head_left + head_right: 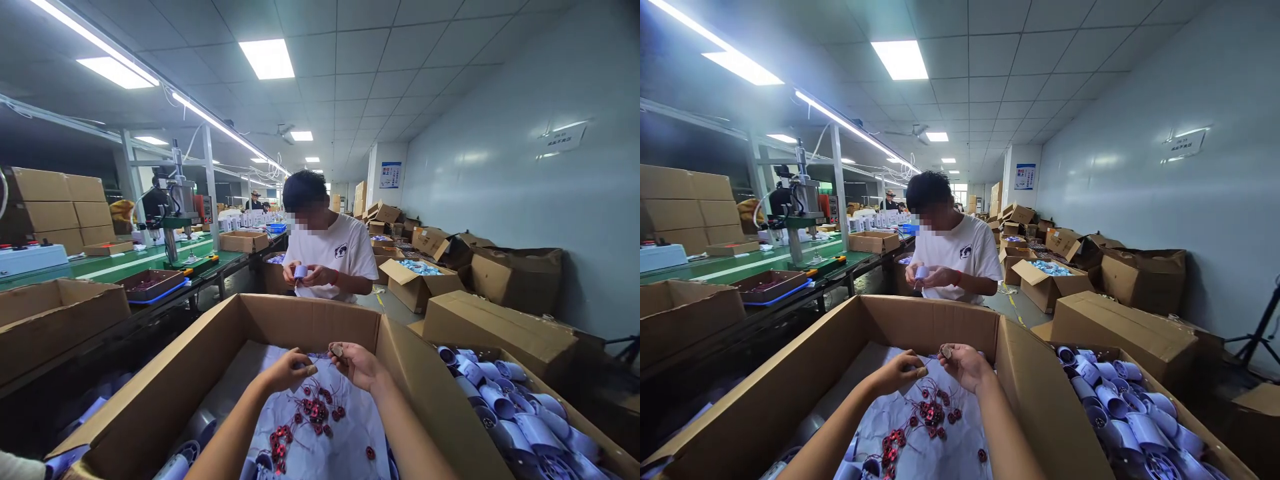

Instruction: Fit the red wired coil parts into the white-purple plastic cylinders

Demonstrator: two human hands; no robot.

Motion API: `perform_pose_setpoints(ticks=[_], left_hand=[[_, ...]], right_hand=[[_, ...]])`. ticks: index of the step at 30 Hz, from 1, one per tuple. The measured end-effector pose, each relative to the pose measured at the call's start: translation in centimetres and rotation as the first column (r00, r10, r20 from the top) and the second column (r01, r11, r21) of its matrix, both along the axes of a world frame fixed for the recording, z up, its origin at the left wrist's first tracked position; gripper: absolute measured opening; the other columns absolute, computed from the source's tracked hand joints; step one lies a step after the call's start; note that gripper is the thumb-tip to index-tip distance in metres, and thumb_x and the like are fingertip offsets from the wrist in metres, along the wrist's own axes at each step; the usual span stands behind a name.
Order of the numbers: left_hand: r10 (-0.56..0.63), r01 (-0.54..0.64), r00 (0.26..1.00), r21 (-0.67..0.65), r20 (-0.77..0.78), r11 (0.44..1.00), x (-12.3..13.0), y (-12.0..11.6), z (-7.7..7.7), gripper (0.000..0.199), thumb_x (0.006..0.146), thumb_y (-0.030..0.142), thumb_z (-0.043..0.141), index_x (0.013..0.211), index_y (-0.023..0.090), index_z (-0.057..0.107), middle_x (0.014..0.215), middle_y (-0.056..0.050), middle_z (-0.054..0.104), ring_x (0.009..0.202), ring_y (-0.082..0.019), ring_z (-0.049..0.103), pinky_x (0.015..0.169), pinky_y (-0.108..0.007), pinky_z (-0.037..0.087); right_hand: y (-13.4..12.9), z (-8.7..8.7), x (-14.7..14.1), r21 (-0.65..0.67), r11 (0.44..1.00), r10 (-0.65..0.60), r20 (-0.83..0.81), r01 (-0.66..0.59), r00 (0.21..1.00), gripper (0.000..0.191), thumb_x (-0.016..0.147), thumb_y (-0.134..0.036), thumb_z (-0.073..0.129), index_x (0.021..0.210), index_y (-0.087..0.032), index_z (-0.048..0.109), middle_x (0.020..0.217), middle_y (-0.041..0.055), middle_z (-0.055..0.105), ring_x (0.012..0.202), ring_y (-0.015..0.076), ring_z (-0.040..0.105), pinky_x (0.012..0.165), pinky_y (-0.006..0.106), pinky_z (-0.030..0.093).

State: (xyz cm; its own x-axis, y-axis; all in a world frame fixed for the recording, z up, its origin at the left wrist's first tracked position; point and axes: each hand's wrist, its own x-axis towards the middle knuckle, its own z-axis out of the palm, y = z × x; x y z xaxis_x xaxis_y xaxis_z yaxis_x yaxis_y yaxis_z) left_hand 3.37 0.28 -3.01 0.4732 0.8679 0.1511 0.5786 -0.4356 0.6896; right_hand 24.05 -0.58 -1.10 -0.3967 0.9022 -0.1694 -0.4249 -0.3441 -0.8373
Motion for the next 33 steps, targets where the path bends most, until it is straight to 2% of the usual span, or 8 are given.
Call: perform_pose_setpoints(ticks=[7, 12, 18, 21, 25, 27, 30, 33], left_hand=[[0.047, -0.05, 0.983, 0.009, 0.179, 0.999, 0.2, -0.3, -0.3, 0.035, 0.066, 0.049, 0.069, 0.085, 0.02, 0.071, 0.087, -0.003, 0.057, 0.079, -0.016, 0.053, 0.077, -0.026, 0.043], [0.173, -0.21, 0.906, 0.055, 0.387, 0.976, -0.1, -0.5, 0.4, 0.087, 0.055, 0.032, 0.08, 0.132, 0.026, 0.041, 0.098, -0.003, 0.058, 0.08, -0.017, 0.055, 0.078, -0.031, 0.046], [0.183, -0.312, 0.799, 0.135, 0.572, 0.94, 0.5, -1.3, 2.1, 0.07, 0.053, 0.027, 0.08, 0.117, 0.024, 0.053, 0.098, -0.004, 0.059, 0.09, -0.022, 0.056, 0.086, -0.033, 0.044], [0.227, -0.324, 0.635, -0.012, 0.739, 0.946, 1.5, -1.4, 2.2, 0.067, 0.052, 0.026, 0.08, 0.112, 0.024, 0.051, 0.092, -0.001, 0.057, 0.08, -0.017, 0.057, 0.076, -0.028, 0.046], [0.444, -0.063, 0.205, -0.441, 0.872, 0.895, 1.7, -0.5, 2.4, 0.042, 0.066, 0.019, 0.068, 0.103, 0.021, 0.049, 0.08, 0.001, 0.057, 0.065, -0.011, 0.059, 0.064, -0.023, 0.048], [0.568, 0.11, 0.091, -0.575, 0.818, 0.811, 1.2, -0.1, 2.7, 0.017, 0.075, 0.018, 0.06, 0.09, 0.017, 0.052, 0.07, 0.002, 0.057, 0.056, -0.009, 0.057, 0.06, -0.022, 0.049], [0.654, 0.23, 0.094, -0.655, 0.751, 0.72, 0.6, -0.1, 3.3, 0.015, 0.083, 0.027, 0.057, 0.075, 0.015, 0.052, 0.062, 0.001, 0.059, 0.05, -0.008, 0.058, 0.054, -0.02, 0.05], [0.617, 0.3, 0.191, -0.644, 0.763, 0.704, 0.7, -0.5, 3.4, 0.028, 0.082, 0.041, 0.059, 0.076, 0.014, 0.055, 0.064, -0.001, 0.063, 0.05, -0.009, 0.059, 0.05, -0.019, 0.05]], right_hand=[[-0.5, 0.4, -0.5, 0.069, 0.998, 0.016, -0.185, -0.003, 0.983, 0.03, 0.055, -0.013, 0.081, 0.082, -0.013, 0.068, 0.074, 0.0043, 0.071, 0.06, 0.0091, 0.064, 0.057, 0.018, 0.051], [-1.4, 1.9, -0.4, 0.157, 0.987, 0.021, -0.291, 0.026, 0.956, 0.029, 0.057, -0.017, 0.082, 0.083, -0.015, 0.069, 0.08, 0.004, 0.072, 0.07, 0.0113, 0.067, 0.063, 0.02, 0.052], [-3.7, 3.9, -0.9, 0.269, 0.963, 0.078, -0.275, -0.001, 0.958, 0.028, 0.056, -0.023, 0.084, 0.079, -0.016, 0.069, 0.072, 0.0033, 0.071, 0.062, 0.0117, 0.065, 0.057, 0.02, 0.051], [-4.1, 4.1, -1.0, 0.278, 0.96, 0.057, -0.314, 0.034, 0.948, 0.029, 0.055, -0.026, 0.084, 0.079, -0.019, 0.069, 0.073, 0.0022, 0.071, 0.064, 0.0112, 0.065, 0.059, 0.02, 0.051], [-4.0, 4.1, -0.8, 0.294, 0.955, 0.055, -0.32, 0.044, 0.946, 0.029, 0.056, -0.027, 0.084, 0.08, -0.02, 0.069, 0.074, 0.002, 0.07, 0.065, 0.0116, 0.064, 0.06, 0.022, 0.05], [-4.1, 4.1, -1.0, 0.307, 0.952, 0.078, -0.276, 0.011, 0.958, 0.028, 0.057, -0.027, 0.083, 0.079, -0.019, 0.069, 0.073, 0.0031, 0.07, 0.063, 0.0121, 0.064, 0.058, 0.022, 0.048], [-4.2, 4.1, -1.5, 0.326, 0.944, 0.115, -0.202, -0.044, 0.973, 0.027, 0.058, -0.028, 0.082, 0.077, -0.017, 0.068, 0.071, 0.0043, 0.07, 0.061, 0.013, 0.064, 0.056, 0.023, 0.046], [-4.5, 4.1, -2.1, 0.352, 0.932, 0.139, -0.138, -0.083, 0.981, 0.027, 0.059, -0.028, 0.081, 0.078, -0.016, 0.067, 0.071, 0.0044, 0.07, 0.062, 0.0139, 0.063, 0.058, 0.025, 0.046]])
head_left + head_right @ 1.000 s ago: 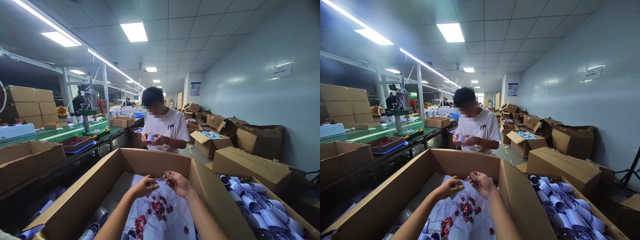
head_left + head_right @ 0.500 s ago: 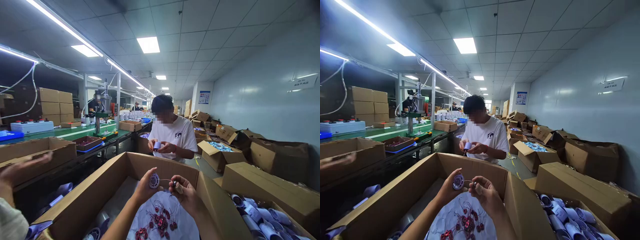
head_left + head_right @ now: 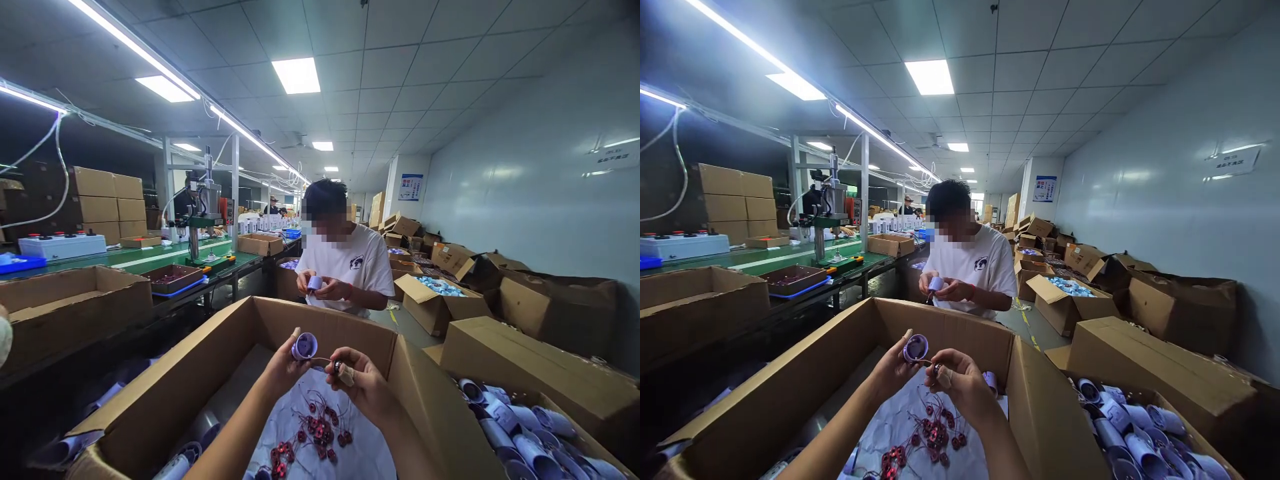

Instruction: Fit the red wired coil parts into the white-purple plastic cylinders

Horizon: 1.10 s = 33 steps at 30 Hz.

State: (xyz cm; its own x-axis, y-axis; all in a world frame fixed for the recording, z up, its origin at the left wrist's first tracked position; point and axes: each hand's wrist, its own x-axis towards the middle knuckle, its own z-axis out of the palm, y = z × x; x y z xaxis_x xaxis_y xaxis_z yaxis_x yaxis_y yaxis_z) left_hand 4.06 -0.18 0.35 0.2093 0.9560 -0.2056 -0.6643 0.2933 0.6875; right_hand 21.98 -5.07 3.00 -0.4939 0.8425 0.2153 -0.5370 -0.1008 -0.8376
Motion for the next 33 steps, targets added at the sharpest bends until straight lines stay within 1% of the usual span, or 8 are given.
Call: perform_pose_setpoints(ticks=[4, 9, 13, 18, 21, 28, 31, 33], left_hand=[[-0.025, 0.026, 0.999, 0.046, -0.042, 0.999, 0.6, -0.5, -0.4, 0.035, 0.079, 0.048, 0.06, 0.085, 0.015, 0.055, 0.064, 0.0, 0.062, 0.051, -0.01, 0.059, 0.053, -0.022, 0.052], [-0.058, 0.088, 0.975, 0.133, -0.213, 0.987, 0.9, -1.0, -0.5, 0.047, 0.078, 0.056, 0.056, 0.103, 0.017, 0.051, 0.07, 0.001, 0.062, 0.052, -0.01, 0.058, 0.054, -0.022, 0.05], [-0.079, 0.133, 0.953, 0.169, -0.293, 0.977, 0.9, -1.1, -0.5, 0.053, 0.077, 0.061, 0.053, 0.107, 0.018, 0.051, 0.07, 0.002, 0.061, 0.052, -0.009, 0.057, 0.054, -0.022, 0.048], [-0.068, 0.121, 0.956, 0.171, -0.286, 0.978, 0.8, -0.8, -0.8, 0.053, 0.077, 0.062, 0.053, 0.107, 0.018, 0.051, 0.072, 0.001, 0.063, 0.055, -0.009, 0.059, 0.056, -0.021, 0.048], [-0.072, 0.111, 0.963, 0.143, -0.258, 0.984, 0.7, -0.5, -0.9, 0.051, 0.078, 0.059, 0.055, 0.106, 0.018, 0.051, 0.074, -0.001, 0.064, 0.058, -0.01, 0.061, 0.058, -0.022, 0.05], [-0.11, 0.128, 0.975, 0.083, -0.191, 0.988, 0.5, -0.3, -0.8, 0.04, 0.081, 0.051, 0.056, 0.101, 0.017, 0.052, 0.073, -0.001, 0.062, 0.056, -0.011, 0.061, 0.059, -0.023, 0.051], [-0.088, 0.116, 0.976, 0.13, -0.199, 0.985, 0.8, -0.6, -0.6, 0.039, 0.081, 0.044, 0.058, 0.11, 0.02, 0.05, 0.072, 0.002, 0.057, 0.055, -0.009, 0.056, 0.055, -0.021, 0.049], [-0.069, 0.107, 0.973, 0.165, -0.219, 0.981, 1.1, -0.8, -0.5, 0.049, 0.08, 0.042, 0.06, 0.123, 0.026, 0.042, 0.074, 0.004, 0.053, 0.053, -0.008, 0.054, 0.055, -0.022, 0.049]], right_hand=[[-0.2, -0.1, -0.6, 0.036, 0.999, -0.009, 0.029, 0.007, 1.0, 0.028, 0.059, -0.029, 0.081, 0.078, -0.015, 0.066, 0.071, 0.0036, 0.069, 0.062, 0.0129, 0.061, 0.059, 0.025, 0.045], [0.0, -0.6, -0.9, 0.048, 0.998, -0.035, 0.085, 0.031, 0.996, 0.031, 0.057, -0.03, 0.083, 0.077, -0.015, 0.065, 0.071, 0.0025, 0.068, 0.061, 0.0117, 0.06, 0.056, 0.023, 0.042], [0.4, -1.1, -1.0, 0.059, 0.997, -0.055, 0.133, 0.048, 0.99, 0.031, 0.058, -0.031, 0.082, 0.078, -0.016, 0.064, 0.07, 0.0025, 0.068, 0.06, 0.0122, 0.06, 0.051, 0.022, 0.038], [0.9, -1.6, -0.9, 0.085, 0.993, -0.092, 0.155, 0.079, 0.984, 0.03, 0.06, -0.032, 0.08, 0.079, -0.016, 0.065, 0.072, 0.0026, 0.067, 0.061, 0.0119, 0.059, 0.051, 0.022, 0.038], [1.3, -1.9, -0.9, 0.11, 0.986, -0.143, 0.162, 0.126, 0.976, 0.029, 0.061, -0.033, 0.079, 0.08, -0.017, 0.065, 0.073, 0.002, 0.067, 0.063, 0.0117, 0.059, 0.052, 0.022, 0.039], [2.2, -2.8, -1.9, 0.136, 0.959, -0.281, 0.307, 0.25, 0.909, 0.043, 0.05, -0.044, 0.082, 0.077, -0.016, 0.064, 0.065, 0.0026, 0.065, 0.059, 0.0141, 0.059, 0.053, 0.025, 0.041], [2.4, -3.4, -2.4, 0.176, 0.927, -0.37, 0.311, 0.33, 0.875, 0.045, 0.048, -0.045, 0.082, 0.077, -0.017, 0.062, 0.066, 0.0028, 0.065, 0.058, 0.0157, 0.059, 0.055, 0.028, 0.042], [2.2, -3.6, -2.6, 0.261, 0.889, -0.448, 0.336, 0.376, 0.828, 0.036, 0.057, -0.042, 0.077, 0.079, -0.018, 0.063, 0.068, 0.0036, 0.065, 0.061, 0.0177, 0.059, 0.056, 0.03, 0.043]])
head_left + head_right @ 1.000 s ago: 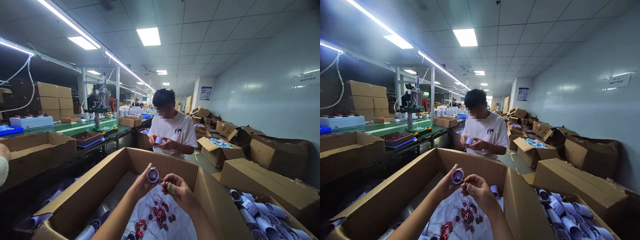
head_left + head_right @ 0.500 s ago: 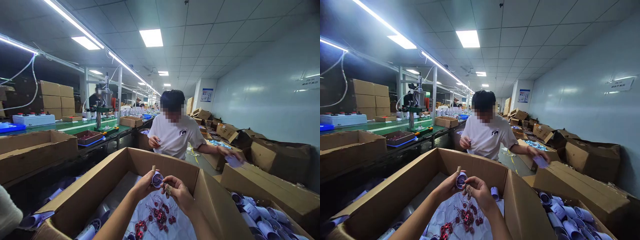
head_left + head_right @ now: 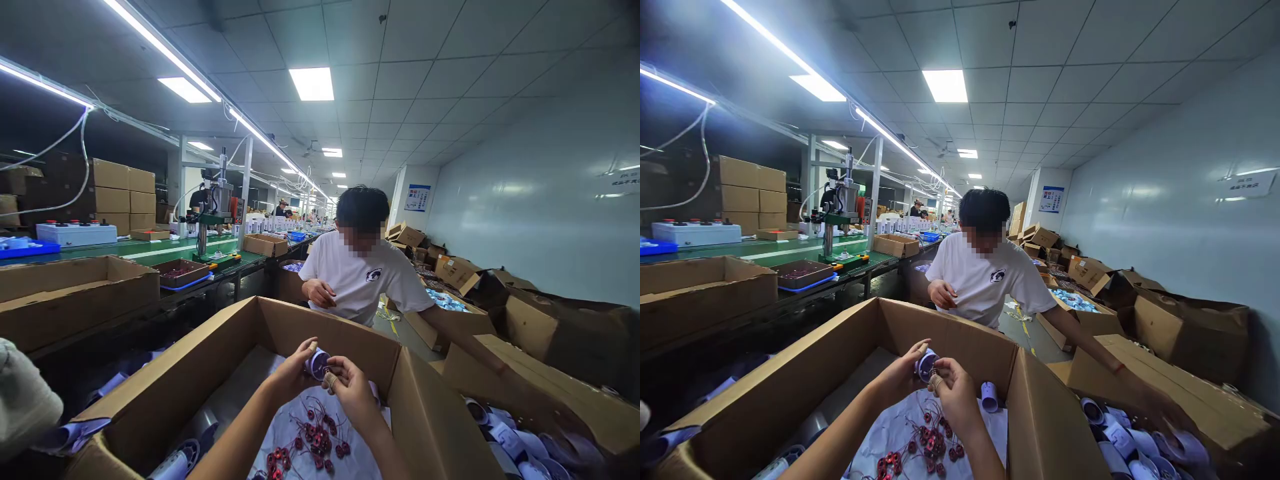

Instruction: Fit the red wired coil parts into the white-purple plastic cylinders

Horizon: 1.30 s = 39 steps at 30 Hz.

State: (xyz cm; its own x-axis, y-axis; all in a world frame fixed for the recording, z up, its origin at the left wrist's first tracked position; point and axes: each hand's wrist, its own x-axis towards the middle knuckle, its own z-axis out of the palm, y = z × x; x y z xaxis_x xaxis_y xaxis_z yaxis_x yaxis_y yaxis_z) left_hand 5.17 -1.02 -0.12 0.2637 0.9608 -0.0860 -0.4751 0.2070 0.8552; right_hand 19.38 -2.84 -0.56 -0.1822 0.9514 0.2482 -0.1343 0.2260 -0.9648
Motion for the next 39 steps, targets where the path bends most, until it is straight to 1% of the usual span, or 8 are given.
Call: perform_pose_setpoints(ticks=[5, 12, 20, 25, 32, 35, 37, 39], left_hand=[[-0.039, 0.038, 0.999, 0.067, 0.014, 0.997, 0.5, -0.4, 0.1, 0.074, 0.078, 0.041, 0.064, 0.138, 0.037, 0.021, 0.072, 0.007, 0.047, 0.054, -0.007, 0.05, 0.06, -0.026, 0.049], [-0.089, 0.083, 0.995, 0.121, 0.051, 0.989, 0.3, -0.4, -0.2, 0.041, 0.073, 0.043, 0.068, 0.104, 0.02, 0.054, 0.077, 0.002, 0.052, 0.059, -0.009, 0.051, 0.055, -0.022, 0.042], [-0.13, 0.131, 0.991, 0.121, -0.015, 0.984, 0.3, -0.9, 0.3, 0.038, 0.066, 0.045, 0.07, 0.089, 0.016, 0.062, 0.077, 0.0, 0.057, 0.068, -0.011, 0.051, 0.06, -0.021, 0.039], [0.013, 0.054, 0.941, 0.189, -0.338, 0.981, 0.9, -0.9, 0.2, 0.027, 0.063, 0.04, 0.065, 0.072, 0.015, 0.063, 0.067, 0.002, 0.055, 0.061, -0.01, 0.046, 0.054, -0.02, 0.032], [0.217, -0.04, 0.797, 0.31, -0.564, 0.95, 1.8, -0.5, -0.3, 0.027, 0.058, 0.042, 0.054, 0.061, 0.016, 0.062, 0.062, 0.001, 0.057, 0.062, -0.014, 0.049, 0.055, -0.022, 0.036], [0.236, -0.05, 0.761, 0.308, -0.604, 0.95, 1.6, -0.3, -0.3, 0.032, 0.055, 0.048, 0.055, 0.06, 0.017, 0.061, 0.061, 0.0, 0.059, 0.063, -0.016, 0.053, 0.055, -0.024, 0.04], [0.229, -0.047, 0.761, 0.301, -0.607, 0.953, 1.3, 0.1, -0.5, 0.037, 0.051, 0.052, 0.061, 0.061, 0.017, 0.061, 0.063, -0.001, 0.062, 0.066, -0.019, 0.057, 0.058, -0.025, 0.043], [0.204, -0.063, 0.788, 0.254, -0.581, 0.965, 1.1, 0.5, -0.7, 0.048, 0.047, 0.057, 0.067, 0.074, 0.017, 0.062, 0.072, -0.003, 0.065, 0.07, -0.02, 0.06, 0.06, -0.026, 0.047]], right_hand=[[-1.0, 0.4, -0.5, 0.32, 0.924, -0.305, 0.292, 0.208, 0.906, 0.011, 0.071, -0.019, 0.062, 0.08, -0.024, 0.068, 0.082, 0.0055, 0.064, 0.079, 0.0219, 0.059, 0.073, 0.033, 0.045], [-1.9, 0.5, -1.3, 0.572, 0.75, -0.615, 0.418, 0.332, 0.668, 0.012, 0.077, -0.018, 0.056, 0.076, -0.021, 0.067, 0.079, 0.0031, 0.055, 0.074, 0.0188, 0.057, 0.068, 0.03, 0.043], [-2.2, 1.0, -1.9, 0.488, 0.758, -0.64, 0.425, 0.434, 0.64, 0.013, 0.067, -0.009, 0.059, 0.071, -0.02, 0.056, 0.076, 0.0009, 0.059, 0.071, 0.0187, 0.058, 0.066, 0.028, 0.041], [-2.1, 1.1, -1.6, 0.322, 0.862, -0.506, 0.484, 0.392, 0.714, 0.026, 0.061, -0.002, 0.054, 0.079, -0.019, 0.06, 0.08, 0.0034, 0.067, 0.076, 0.0192, 0.061, 0.068, 0.026, 0.041], [-2.9, 2.0, -1.5, 0.22, 0.847, -0.497, 0.653, 0.484, 0.572, 0.023, 0.062, -0.003, 0.053, 0.075, -0.02, 0.061, 0.08, 0.0042, 0.069, 0.077, 0.0189, 0.062, 0.064, 0.024, 0.038], [-2.7, 1.7, -1.5, 0.16, 0.849, -0.484, 0.62, 0.504, 0.618, 0.026, 0.062, 0.0, 0.051, 0.074, -0.02, 0.061, 0.08, 0.0034, 0.068, 0.079, 0.018, 0.062, 0.067, 0.024, 0.041], [-1.8, 0.9, -1.5, 0.099, 0.902, -0.408, 0.517, 0.421, 0.752, 0.031, 0.059, 0.001, 0.051, 0.078, -0.02, 0.062, 0.082, 0.0022, 0.068, 0.083, 0.0181, 0.062, 0.072, 0.025, 0.044], [-0.5, -0.3, -1.6, 0.056, 0.974, -0.225, 0.325, 0.219, 0.918, 0.043, 0.054, 0.001, 0.056, 0.089, -0.022, 0.062, 0.089, -0.0004, 0.068, 0.088, 0.0178, 0.062, 0.078, 0.026, 0.046]])
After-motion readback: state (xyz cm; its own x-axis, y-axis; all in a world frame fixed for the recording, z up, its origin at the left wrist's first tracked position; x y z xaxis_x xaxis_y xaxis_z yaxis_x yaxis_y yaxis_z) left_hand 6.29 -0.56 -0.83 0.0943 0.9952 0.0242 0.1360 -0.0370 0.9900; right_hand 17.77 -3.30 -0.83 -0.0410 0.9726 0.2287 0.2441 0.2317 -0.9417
